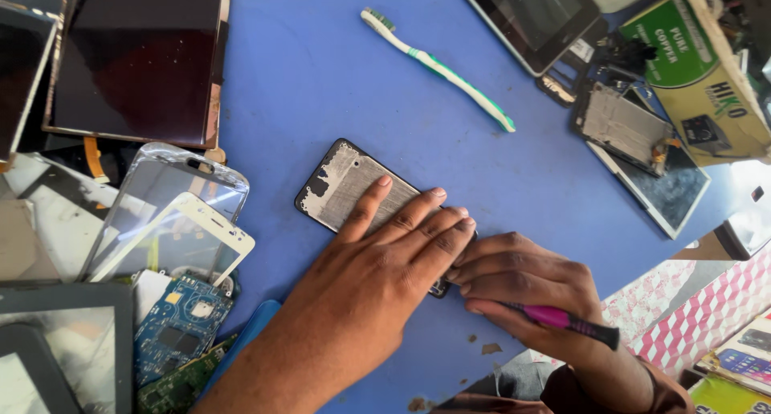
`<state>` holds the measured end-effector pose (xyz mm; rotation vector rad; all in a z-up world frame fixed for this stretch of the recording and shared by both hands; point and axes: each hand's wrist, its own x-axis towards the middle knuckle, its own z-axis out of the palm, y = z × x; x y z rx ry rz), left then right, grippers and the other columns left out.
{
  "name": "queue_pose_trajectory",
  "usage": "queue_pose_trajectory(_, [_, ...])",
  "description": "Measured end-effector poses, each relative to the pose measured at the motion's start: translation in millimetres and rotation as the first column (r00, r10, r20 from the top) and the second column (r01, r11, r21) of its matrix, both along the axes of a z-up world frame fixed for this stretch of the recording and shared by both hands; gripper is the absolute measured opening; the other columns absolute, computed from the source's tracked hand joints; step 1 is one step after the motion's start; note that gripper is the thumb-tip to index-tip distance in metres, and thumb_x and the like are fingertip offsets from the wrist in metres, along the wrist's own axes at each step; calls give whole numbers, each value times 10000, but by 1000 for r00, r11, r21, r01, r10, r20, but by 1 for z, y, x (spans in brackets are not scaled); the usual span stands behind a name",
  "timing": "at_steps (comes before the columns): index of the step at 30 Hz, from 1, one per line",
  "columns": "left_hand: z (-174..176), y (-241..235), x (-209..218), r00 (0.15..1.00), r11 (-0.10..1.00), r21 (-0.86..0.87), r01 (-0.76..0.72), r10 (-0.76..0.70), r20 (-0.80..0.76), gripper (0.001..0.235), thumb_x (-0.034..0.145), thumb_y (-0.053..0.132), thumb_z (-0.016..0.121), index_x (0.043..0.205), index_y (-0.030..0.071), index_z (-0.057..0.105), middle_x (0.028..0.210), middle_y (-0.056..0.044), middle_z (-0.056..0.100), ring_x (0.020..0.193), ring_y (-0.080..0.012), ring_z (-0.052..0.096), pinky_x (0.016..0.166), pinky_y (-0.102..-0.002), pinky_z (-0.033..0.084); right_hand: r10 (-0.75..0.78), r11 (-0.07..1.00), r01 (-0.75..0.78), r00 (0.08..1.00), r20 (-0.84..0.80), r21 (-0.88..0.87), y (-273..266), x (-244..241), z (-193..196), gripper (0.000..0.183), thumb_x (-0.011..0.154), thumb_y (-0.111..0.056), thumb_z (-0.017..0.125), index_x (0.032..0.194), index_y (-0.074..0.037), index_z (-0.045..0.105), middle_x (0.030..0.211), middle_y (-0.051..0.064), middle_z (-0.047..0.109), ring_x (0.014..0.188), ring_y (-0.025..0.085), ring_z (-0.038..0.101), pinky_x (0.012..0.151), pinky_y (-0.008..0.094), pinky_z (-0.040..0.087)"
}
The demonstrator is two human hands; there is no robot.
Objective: The person uses a small screwdriver to work on the internal components of a disassembled mobile phone. They repeatedly adjust and tighten screws on the phone's circuit board while holding the device steady with their other hand.
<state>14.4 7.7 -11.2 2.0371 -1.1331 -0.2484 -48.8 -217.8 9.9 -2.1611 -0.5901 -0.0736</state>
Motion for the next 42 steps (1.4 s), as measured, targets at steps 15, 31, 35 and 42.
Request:
queue_pose_trajectory(15, [-10,-2,-1,1000,1000,15,2,-2,20,499,1035,159,397,1497,-25,425,1538,-143,500,1520,-295,335,1267,-585,43,92,996,-92,995,-29,-1,-1,16,9,201,822,-108,802,952,-18,677,964,113,729,999,299,742,837,407,605])
queue_pose_trajectory(31, [-10,-3,-1,1000,1000,16,7,-7,5,528,1017,223,421,1475,-40,438,1531,-166,501,1516,-313,342,1261,-599,38,139,990,-139,990,-22,8,1,23,11,211,820,-106,789,958,-4,667,981,126,716,1004,315,729,840,432,589])
queue_pose_trajectory(35, [-10,-3,0,1000,1000,10,10,-10,29,523,1019,213,415,1477,-40,431,1526,-165,501,1509,-314,343,1258,-602,40,142,990,-141,989,30,-8,5,22,11,224,816,-95,798,961,9,664,967,131,716,1005,320,724,826,417,592])
queue_pose_trajectory(42, [-6,-3,0,1000,1000,26,7,-8,23,582,905,-19,479,1484,-21,429,1504,-133,524,1488,-304,364,1246,-594,65,95,995,-92,993,71,-46,4,14,9,231,830,-94,833,978,-6,680,987,107,737,1029,311,747,856,407,616])
